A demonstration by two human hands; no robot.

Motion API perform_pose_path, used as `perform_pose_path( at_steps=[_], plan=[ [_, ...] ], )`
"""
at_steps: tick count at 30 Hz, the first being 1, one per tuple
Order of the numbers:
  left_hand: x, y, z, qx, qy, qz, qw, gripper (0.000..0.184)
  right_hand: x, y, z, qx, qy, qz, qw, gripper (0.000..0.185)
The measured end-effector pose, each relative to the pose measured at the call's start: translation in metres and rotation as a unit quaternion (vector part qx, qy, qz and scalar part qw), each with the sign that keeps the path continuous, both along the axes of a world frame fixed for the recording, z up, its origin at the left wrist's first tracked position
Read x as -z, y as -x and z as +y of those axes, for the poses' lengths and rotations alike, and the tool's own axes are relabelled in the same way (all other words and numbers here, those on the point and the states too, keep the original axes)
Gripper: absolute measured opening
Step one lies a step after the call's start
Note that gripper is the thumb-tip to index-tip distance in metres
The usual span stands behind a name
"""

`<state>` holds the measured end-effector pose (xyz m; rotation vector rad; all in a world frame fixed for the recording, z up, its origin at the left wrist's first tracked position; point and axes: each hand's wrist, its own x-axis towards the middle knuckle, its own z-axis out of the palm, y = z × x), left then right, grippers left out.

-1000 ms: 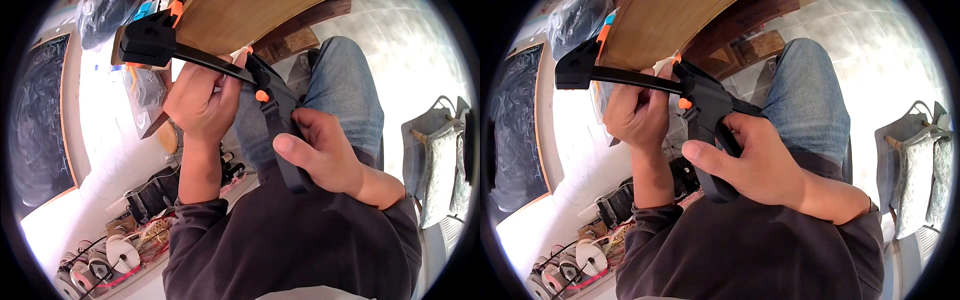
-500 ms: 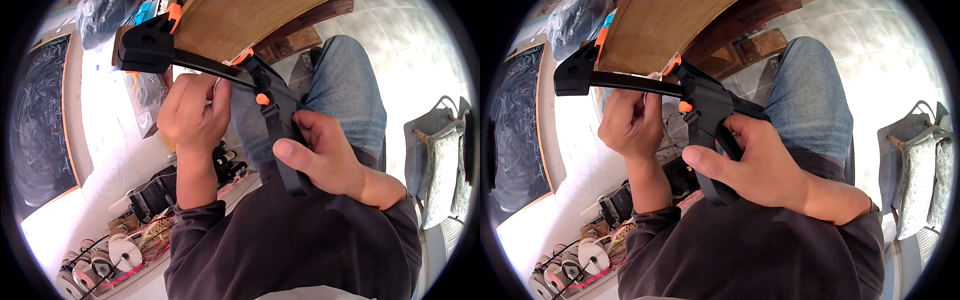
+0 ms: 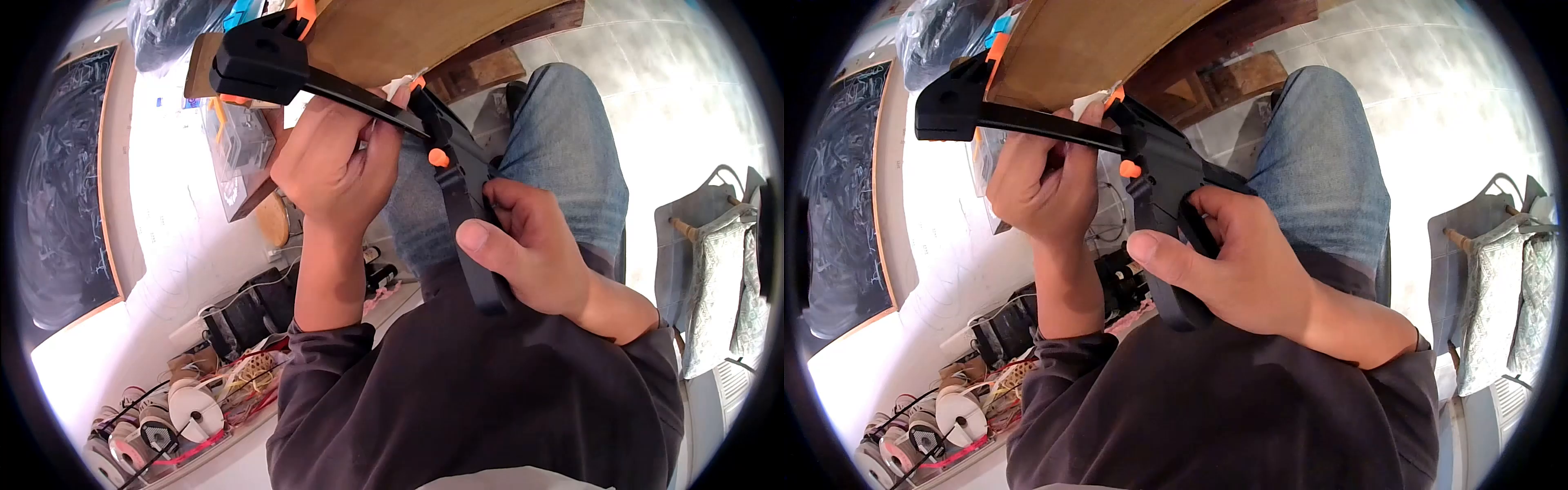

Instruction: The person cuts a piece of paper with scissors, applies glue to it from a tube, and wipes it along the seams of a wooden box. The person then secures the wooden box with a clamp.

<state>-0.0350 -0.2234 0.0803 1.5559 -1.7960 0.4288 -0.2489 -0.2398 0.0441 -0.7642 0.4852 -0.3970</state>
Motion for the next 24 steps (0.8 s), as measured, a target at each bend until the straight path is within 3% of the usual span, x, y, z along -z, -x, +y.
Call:
perform_pose_path(
  at_steps=[7,16,24],
  plan=[
    [-0.007,0.000,0.002,-0.025,-0.022,-0.068,0.997,0.014,0.000,0.001,-0.001,-0.003,0.004,0.005,1.000,0.042],
    [-0.007,-0.010,0.028,-0.092,-0.028,-0.059,0.994,0.017,0.006,-0.001,0.002,0.011,0.014,-0.007,1.000,0.041],
    [-0.003,0.003,0.004,-0.002,0.000,0.008,1.000,0.017,0.001,-0.002,0.001,0.002,0.007,0.002,1.000,0.040]
  ],
)
